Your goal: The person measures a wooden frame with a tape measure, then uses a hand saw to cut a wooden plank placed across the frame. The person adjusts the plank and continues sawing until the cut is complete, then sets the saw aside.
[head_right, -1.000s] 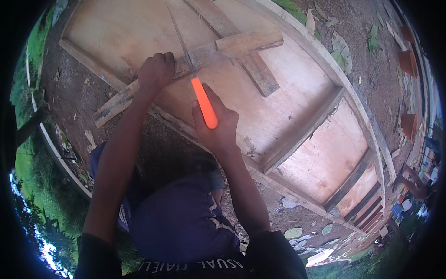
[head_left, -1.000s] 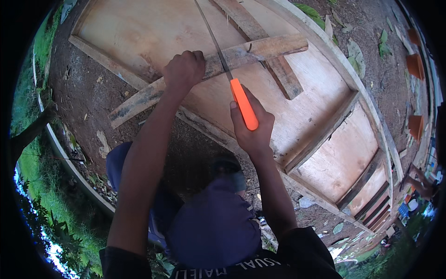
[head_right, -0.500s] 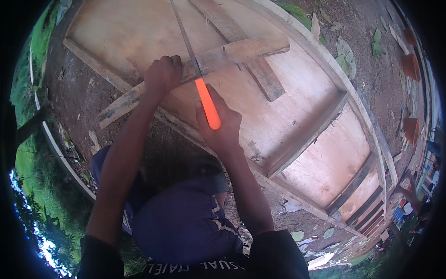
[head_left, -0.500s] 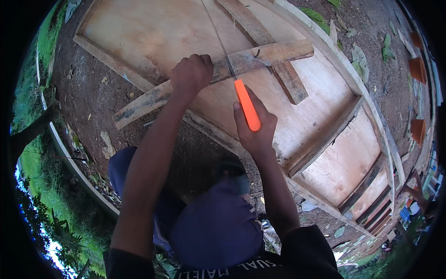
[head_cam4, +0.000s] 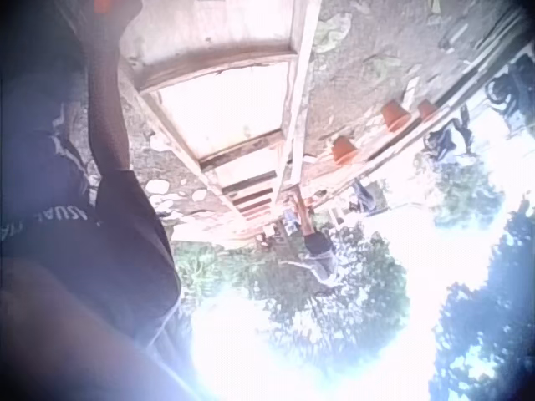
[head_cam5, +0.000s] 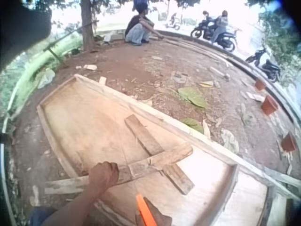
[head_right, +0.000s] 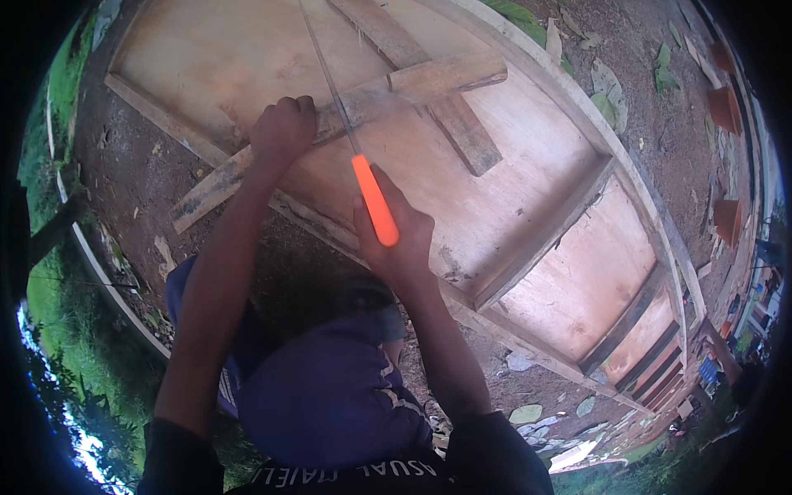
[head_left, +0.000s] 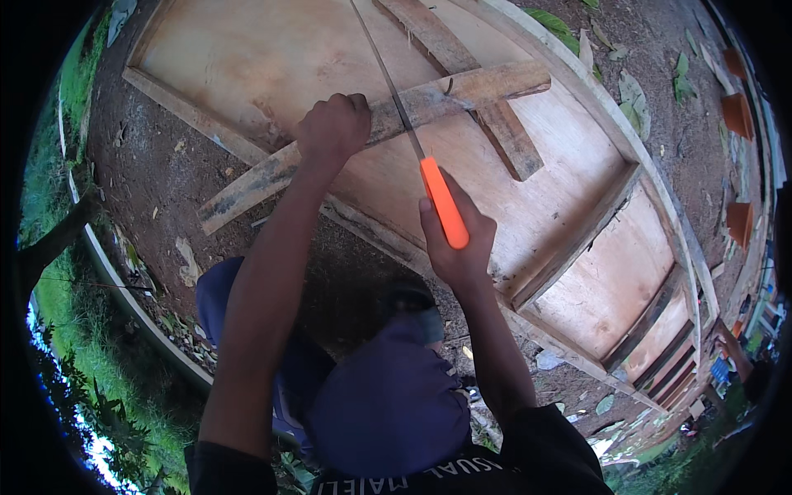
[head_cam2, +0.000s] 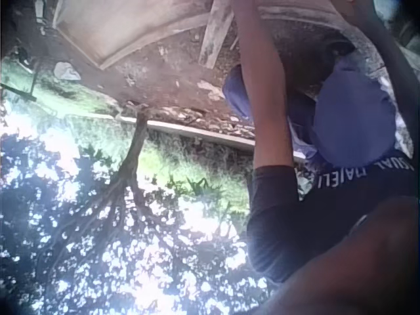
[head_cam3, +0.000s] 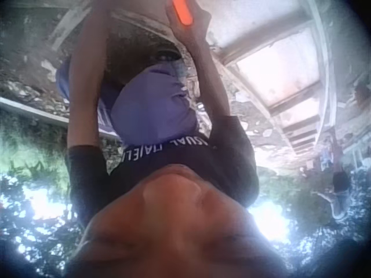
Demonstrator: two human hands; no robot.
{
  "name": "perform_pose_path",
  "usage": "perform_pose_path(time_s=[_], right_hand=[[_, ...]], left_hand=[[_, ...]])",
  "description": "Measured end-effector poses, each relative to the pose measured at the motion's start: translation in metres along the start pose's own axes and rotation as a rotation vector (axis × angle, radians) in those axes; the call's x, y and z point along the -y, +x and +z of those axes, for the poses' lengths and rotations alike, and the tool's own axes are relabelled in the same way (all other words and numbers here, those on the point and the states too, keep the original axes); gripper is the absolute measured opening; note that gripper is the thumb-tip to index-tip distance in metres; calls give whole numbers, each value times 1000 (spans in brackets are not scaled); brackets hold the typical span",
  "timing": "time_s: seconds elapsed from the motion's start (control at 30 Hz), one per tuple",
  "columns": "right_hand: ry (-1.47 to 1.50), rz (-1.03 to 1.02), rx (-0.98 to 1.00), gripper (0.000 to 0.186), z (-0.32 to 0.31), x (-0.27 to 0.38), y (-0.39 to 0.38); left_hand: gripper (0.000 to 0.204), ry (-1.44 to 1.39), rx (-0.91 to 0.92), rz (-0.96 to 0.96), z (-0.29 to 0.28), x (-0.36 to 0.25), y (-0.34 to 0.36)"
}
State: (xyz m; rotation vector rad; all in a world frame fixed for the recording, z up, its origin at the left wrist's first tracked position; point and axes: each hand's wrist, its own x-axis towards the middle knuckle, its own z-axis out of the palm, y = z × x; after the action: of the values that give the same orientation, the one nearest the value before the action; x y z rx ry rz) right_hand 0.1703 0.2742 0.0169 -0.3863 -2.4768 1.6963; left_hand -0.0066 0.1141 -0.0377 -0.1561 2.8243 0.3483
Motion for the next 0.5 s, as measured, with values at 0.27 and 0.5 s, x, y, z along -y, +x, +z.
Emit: perform_pose_path(time_s=[0.27, 0.5], right_hand=[[-195, -37, 112, 41, -49, -12, -79], [-28, -50, 39, 43, -6, -1, -12]], left_hand=[[52, 46, 0, 83, 10, 11, -1], [52, 51, 5, 56, 12, 16, 5]])
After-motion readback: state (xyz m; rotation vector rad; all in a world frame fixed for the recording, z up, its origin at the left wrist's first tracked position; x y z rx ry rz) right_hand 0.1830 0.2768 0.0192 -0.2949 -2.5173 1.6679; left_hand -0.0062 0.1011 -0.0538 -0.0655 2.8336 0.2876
